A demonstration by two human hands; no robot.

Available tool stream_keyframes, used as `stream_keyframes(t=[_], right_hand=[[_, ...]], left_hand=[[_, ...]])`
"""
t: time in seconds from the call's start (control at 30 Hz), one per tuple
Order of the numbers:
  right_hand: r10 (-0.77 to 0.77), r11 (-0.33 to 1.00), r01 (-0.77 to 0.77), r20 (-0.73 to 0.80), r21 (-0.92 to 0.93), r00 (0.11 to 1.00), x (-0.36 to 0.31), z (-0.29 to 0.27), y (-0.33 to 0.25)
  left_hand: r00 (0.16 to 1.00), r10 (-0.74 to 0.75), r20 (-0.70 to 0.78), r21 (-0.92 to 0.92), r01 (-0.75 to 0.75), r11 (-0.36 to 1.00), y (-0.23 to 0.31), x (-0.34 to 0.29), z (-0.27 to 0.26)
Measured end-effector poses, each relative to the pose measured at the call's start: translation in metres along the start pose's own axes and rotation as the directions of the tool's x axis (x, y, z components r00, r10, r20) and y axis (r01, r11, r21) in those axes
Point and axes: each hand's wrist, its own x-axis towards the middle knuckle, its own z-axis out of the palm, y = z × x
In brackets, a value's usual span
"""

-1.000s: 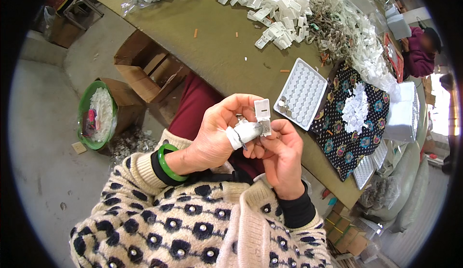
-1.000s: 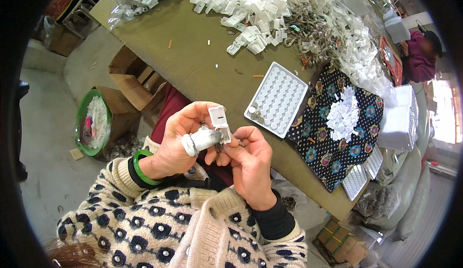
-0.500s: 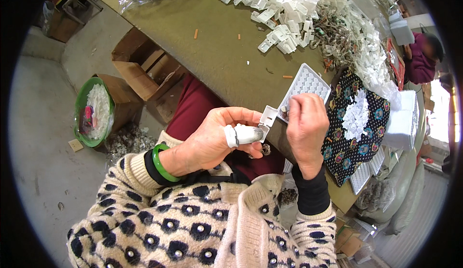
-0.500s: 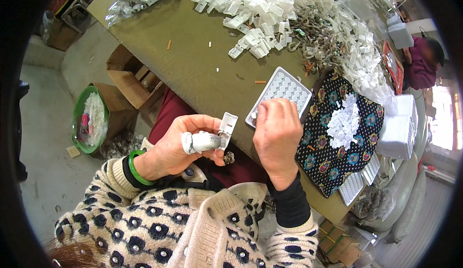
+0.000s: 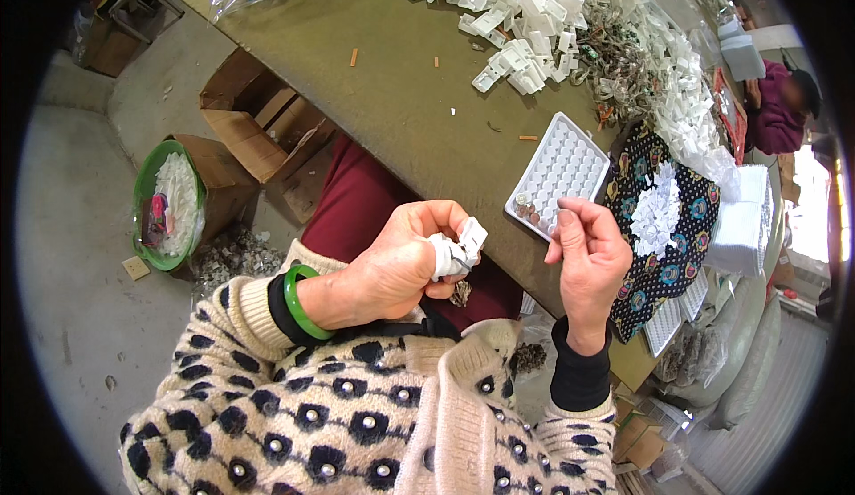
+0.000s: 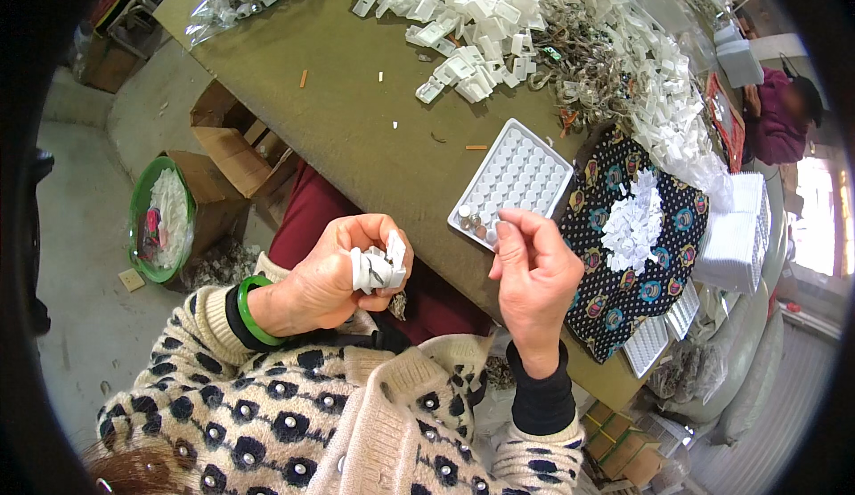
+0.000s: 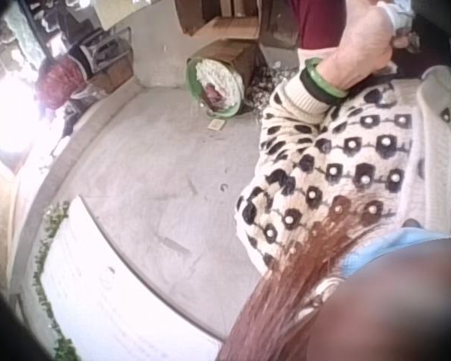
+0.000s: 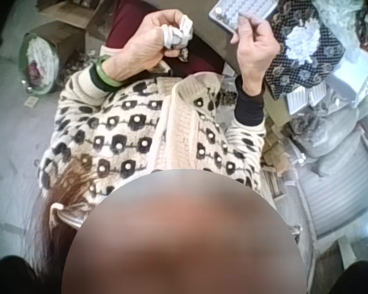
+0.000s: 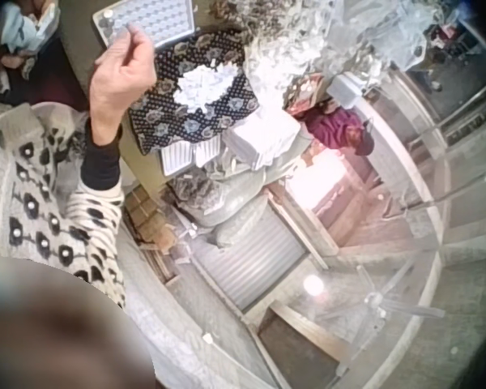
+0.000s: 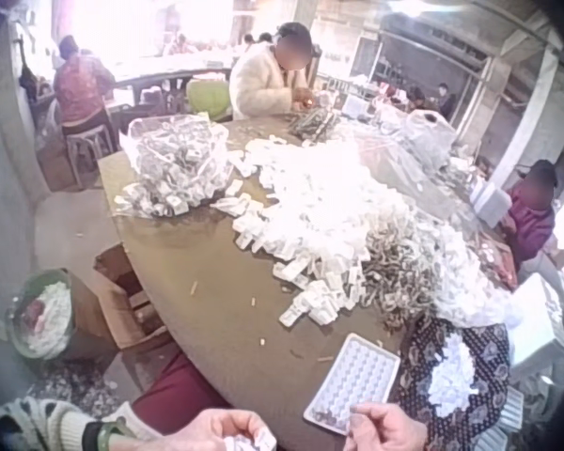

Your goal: The person repeatedly picks small white plastic electrical components and metal pins from a tray, inserts the pins into the components, and places the assembled units back on the table. The hands work continuously with the parts, using both hands to hold and align the pieces.

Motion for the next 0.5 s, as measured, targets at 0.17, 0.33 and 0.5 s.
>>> stream_keyframes(t=[0.17, 0.33, 0.5], right_hand=[[-0.426, 0.705, 0.443, 0.169, -0.554, 0.889, -0.0028, 0.0077, 0.0049], [-0.428, 0.585, 0.48, 0.254, -0.653, 0.868, -0.0005, 0.0104, 0.0037], [-0.322, 0.693, 0.389, 0.222, -0.606, 0.92, 0.0038, 0.0048, 0.0066]], left_hand=[[0.998, 0.056, -0.021, 0.106, -0.053, 0.993, 0.0052, 0.0016, 0.0024], [0.992, 0.102, -0.072, 0.1, -0.094, 0.99, 0.0065, 0.0033, 0.0086], [0.983, 0.176, -0.043, 0.142, -0.168, 0.976, 0.0016, 0.0049, 0.0099]])
